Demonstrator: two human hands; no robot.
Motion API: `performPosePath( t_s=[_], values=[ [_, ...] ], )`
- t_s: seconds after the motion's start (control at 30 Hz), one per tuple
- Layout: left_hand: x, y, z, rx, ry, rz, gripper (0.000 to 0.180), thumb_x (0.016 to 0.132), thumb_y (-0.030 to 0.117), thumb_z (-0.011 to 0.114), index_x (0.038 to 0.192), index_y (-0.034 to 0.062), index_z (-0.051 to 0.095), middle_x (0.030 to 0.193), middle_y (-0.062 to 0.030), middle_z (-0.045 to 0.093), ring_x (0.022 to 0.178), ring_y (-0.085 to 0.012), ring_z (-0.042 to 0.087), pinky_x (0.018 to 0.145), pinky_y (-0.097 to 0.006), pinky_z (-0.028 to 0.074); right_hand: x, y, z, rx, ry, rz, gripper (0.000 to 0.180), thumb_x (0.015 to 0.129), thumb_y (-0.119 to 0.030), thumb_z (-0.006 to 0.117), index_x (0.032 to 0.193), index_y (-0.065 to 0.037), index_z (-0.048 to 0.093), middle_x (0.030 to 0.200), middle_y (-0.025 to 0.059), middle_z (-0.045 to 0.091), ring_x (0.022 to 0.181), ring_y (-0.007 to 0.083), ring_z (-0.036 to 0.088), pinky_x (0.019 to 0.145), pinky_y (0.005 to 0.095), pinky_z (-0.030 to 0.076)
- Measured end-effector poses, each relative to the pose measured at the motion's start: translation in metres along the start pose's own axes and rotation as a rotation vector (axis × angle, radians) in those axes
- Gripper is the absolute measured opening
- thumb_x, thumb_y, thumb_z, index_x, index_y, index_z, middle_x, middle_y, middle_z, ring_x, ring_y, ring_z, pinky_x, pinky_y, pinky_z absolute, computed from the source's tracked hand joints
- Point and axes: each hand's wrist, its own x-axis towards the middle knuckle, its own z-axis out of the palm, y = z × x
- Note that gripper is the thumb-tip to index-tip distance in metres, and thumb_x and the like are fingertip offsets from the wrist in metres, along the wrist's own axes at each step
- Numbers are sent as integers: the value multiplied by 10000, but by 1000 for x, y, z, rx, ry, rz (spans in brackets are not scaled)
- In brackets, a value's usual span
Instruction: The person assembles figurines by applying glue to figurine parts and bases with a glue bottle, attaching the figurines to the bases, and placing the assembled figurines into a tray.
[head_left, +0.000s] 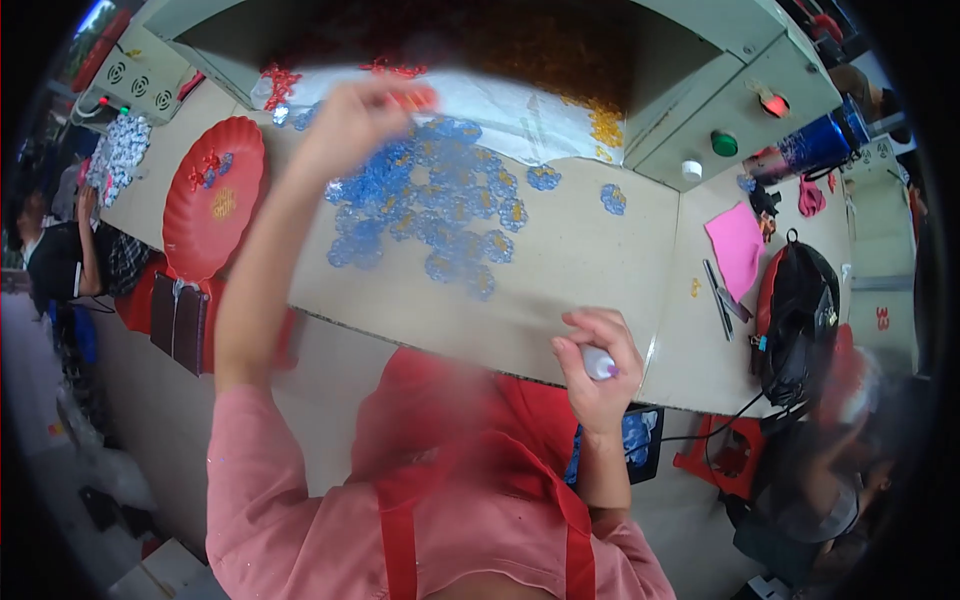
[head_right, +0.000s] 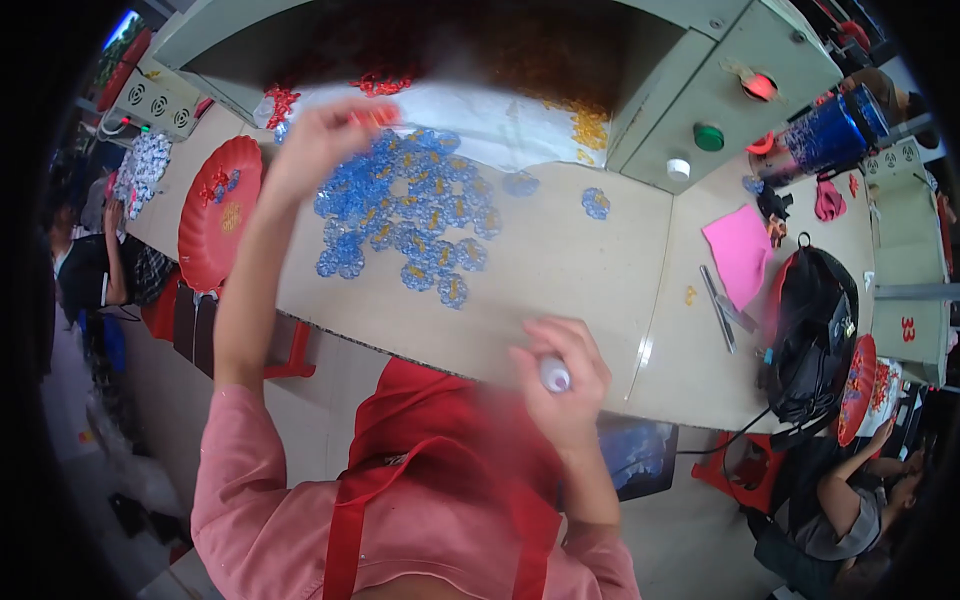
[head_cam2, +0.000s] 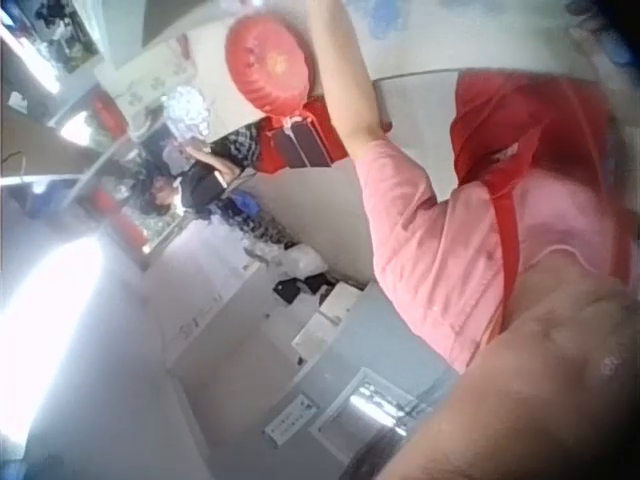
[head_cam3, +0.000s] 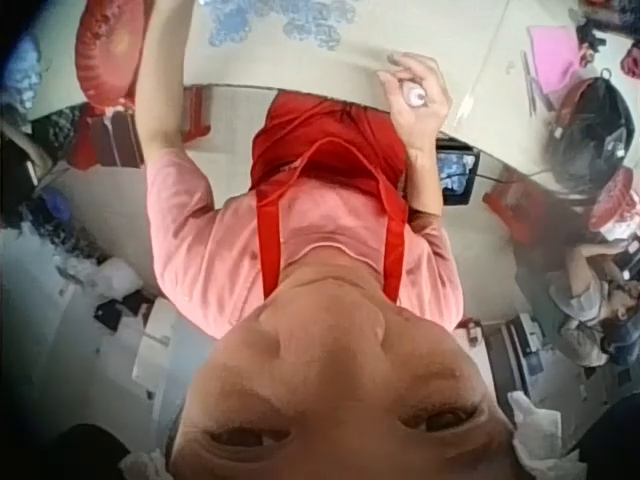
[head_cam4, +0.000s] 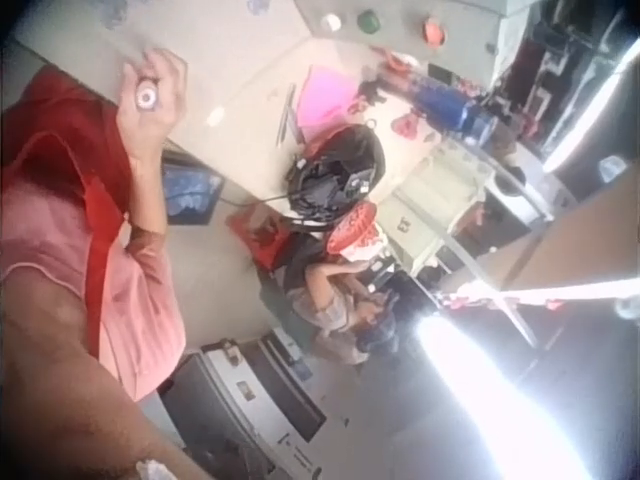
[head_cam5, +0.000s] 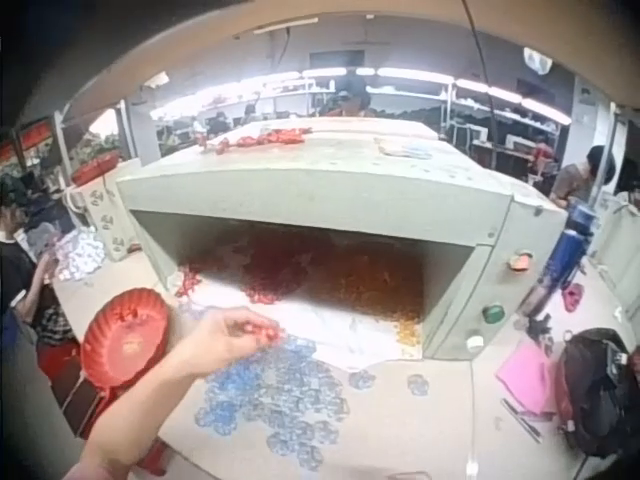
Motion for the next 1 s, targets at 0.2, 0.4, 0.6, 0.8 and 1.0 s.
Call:
performPosePath(
  t_s=[0.2, 0.4, 0.6, 0.8, 1.0],
  values=[
    [-114, 44, 95, -780, -381, -254, 220, 849, 138, 543, 1030, 18, 579, 895, -41, 608, 815, -95, 570, 727, -259, 465, 18, -22, 21, 264, -138, -3, 258, 657, 50, 681, 894, -27, 617, 867, 99, 577, 658, 142, 578, 586, 240, 458],
    [-138, 47, 146, -1584, -131, -537, 276, 826, 116, 561, 1076, 6, 524, 1018, -73, 570, 946, -161, 530, 806, -290, 420, 8, -19, 21, 307, 7, 76, 208, 700, 65, 648, 893, -4, 610, 867, 83, 576, 718, 146, 601, 639, 232, 480],
    [-143, 34, 146, -1603, -221, -417, 272, 862, 101, 481, 1110, -7, 511, 1079, -96, 545, 1030, -227, 514, 908, -331, 387, 5, -25, 5, 339, -144, 174, 249, 710, 61, 634, 945, -4, 583, 853, 81, 559, 757, 124, 576, 668, 233, 470],
    [-142, 42, 137, -1530, -159, -585, 305, 869, 117, 480, 1123, -51, 481, 1073, -138, 553, 1019, -238, 544, 902, -304, 439, -11, -15, -13, 104, -80, 180, 467, 735, 69, 573, 1157, -46, 412, 811, 49, 508, 783, 125, 568, 682, 227, 448],
    [-143, 40, 137, -1486, -104, -584, 330, 862, 91, 515, 1151, -57, 463, 1059, -143, 563, 1008, -244, 555, 897, -284, 449, -23, -36, -24, 322, 60, 323, 459, 713, 64, 574, 1134, 32, 394, 929, 149, 576, 735, 162, 567, 710, 268, 481]
  ],
)
